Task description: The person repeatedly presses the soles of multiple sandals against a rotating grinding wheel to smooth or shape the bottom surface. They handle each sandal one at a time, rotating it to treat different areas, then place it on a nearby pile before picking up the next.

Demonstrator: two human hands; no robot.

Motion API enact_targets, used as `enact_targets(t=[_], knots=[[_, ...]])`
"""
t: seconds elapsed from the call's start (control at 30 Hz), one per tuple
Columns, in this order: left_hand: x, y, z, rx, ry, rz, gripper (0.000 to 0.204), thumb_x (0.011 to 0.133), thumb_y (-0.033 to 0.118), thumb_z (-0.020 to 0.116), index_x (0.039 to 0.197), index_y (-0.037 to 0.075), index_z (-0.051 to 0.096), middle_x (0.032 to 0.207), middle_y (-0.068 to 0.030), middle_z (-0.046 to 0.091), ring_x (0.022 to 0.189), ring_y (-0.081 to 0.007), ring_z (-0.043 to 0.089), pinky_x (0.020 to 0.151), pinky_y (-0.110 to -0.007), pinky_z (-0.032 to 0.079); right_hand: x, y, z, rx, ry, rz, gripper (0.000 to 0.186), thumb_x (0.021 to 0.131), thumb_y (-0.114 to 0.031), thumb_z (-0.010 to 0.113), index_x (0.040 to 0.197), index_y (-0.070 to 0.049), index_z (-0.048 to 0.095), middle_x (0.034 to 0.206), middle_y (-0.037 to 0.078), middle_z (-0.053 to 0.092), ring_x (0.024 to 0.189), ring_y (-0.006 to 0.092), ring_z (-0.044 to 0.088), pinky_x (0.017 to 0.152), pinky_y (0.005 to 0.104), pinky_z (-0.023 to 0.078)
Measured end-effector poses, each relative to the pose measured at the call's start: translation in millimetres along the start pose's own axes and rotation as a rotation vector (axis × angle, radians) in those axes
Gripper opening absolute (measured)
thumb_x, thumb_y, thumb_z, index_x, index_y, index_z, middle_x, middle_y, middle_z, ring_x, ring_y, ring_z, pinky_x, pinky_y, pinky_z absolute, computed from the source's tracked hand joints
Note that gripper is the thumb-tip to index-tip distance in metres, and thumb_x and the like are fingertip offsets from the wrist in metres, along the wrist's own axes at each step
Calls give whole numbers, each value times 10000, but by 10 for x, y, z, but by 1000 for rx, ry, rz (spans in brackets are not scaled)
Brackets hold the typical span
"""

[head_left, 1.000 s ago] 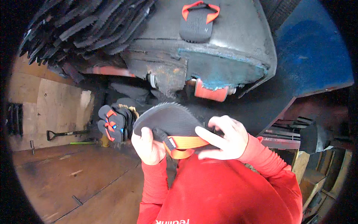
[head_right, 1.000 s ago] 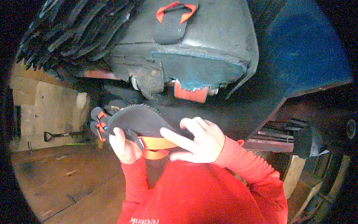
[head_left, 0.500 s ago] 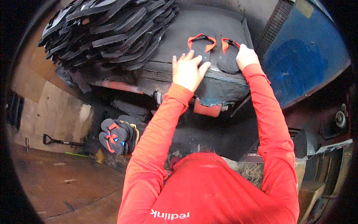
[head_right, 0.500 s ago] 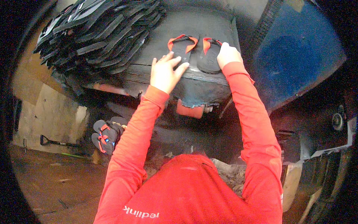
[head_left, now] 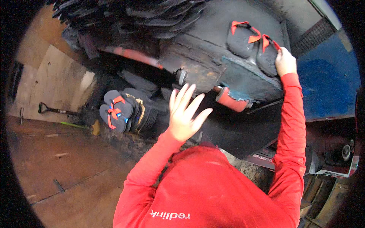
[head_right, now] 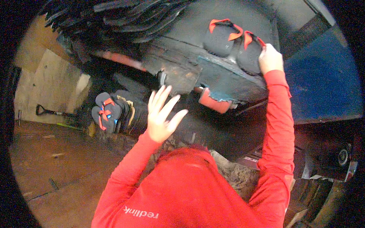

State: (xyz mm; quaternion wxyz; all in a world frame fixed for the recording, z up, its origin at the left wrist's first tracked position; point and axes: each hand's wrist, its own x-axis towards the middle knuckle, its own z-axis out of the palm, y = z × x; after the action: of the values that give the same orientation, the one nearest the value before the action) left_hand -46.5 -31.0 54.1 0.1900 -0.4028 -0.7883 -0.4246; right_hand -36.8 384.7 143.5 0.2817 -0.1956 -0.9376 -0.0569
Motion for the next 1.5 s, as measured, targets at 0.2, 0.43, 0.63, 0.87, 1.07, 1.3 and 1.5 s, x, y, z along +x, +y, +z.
enact_targets(t=[0.2, 0.43, 0.63, 0.87, 1.07, 1.3, 1.5], knots=[[-1107, -555, -912, 127, 47, -368, 259, 813, 141, 770, 1029, 11, 709, 1207, -181, 662, 1162, -358, 606, 1013, -434, 456, 166, 423, 234, -163, -100, 93, 295, 988, -285, 452, 1090, -96, 655, 1008, 243, 678, 922, 454, 652, 809, 527, 530], [-1622, -2444, -1722, 298, 271, -565, 194, 870, 174, 705, 954, 0, 699, 1013, -164, 706, 961, -331, 671, 862, -412, 514, 188, 615, 140, -239, -120, 123, 535, 987, -498, 478, 1329, -96, 566, 1138, 232, 668, 1026, 437, 641, 883, 465, 516], [-2036, -4299, -2303, 265, 147, -1411, 973, 701, 569, 819, 1352, -86, 514, 1327, -245, 589, 1218, -312, 581, 1044, -383, 442, -732, -75, -1069, -277, -17, 55, 490, 1000, -450, 500, 1386, -156, 567, 1247, 119, 665, 1078, 238, 649, 930, 336, 482], [-1511, -3517, -2817, -202, -67, -1451, 514, 787, 309, 825, 1148, -28, 683, 1027, -107, 722, 832, -187, 701, 766, -337, 563, -1900, -1186, -1234, 325, -73, 299, 316, 986, -135, 609, 1277, -17, 643, 1295, 112, 652, 1168, 177, 605, 1027, 315, 447], [-851, -1846, -1626, -98, -703, -788, 450, 883, 292, 738, 1191, -27, 666, 1078, -119, 723, 1010, -217, 673, 939, -349, 504, -2837, -2460, -106, 1045, -738, 29, 672, 853, -386, 757, 1393, -59, 525, 1321, 225, 579, 1188, 365, 592, 1023, 402, 474], [-921, -186, 748, -475, -348, -760, 375, 931, 287, 691, 1165, -3, 652, 968, -202, 725, 832, -203, 723, 741, -316, 550, -3454, -2498, 560, 400, -590, 107, 876, 736, -292, 742, 1475, 0, 375, 1597, 235, 232, 1476, 403, 249, 1148, 607, 249], [-541, 238, 972, -541, -437, -687, 333, 935, 252, 690, 1141, -8, 670, 957, -155, 731, 851, -148, 686, 771, -307, 539, -3360, -2100, 497, 450, -206, 194, 624, 779, -137, 621, 1387, -39, 518, 1542, 182, 376, 1440, 410, 315, 1117, 556, 337]])
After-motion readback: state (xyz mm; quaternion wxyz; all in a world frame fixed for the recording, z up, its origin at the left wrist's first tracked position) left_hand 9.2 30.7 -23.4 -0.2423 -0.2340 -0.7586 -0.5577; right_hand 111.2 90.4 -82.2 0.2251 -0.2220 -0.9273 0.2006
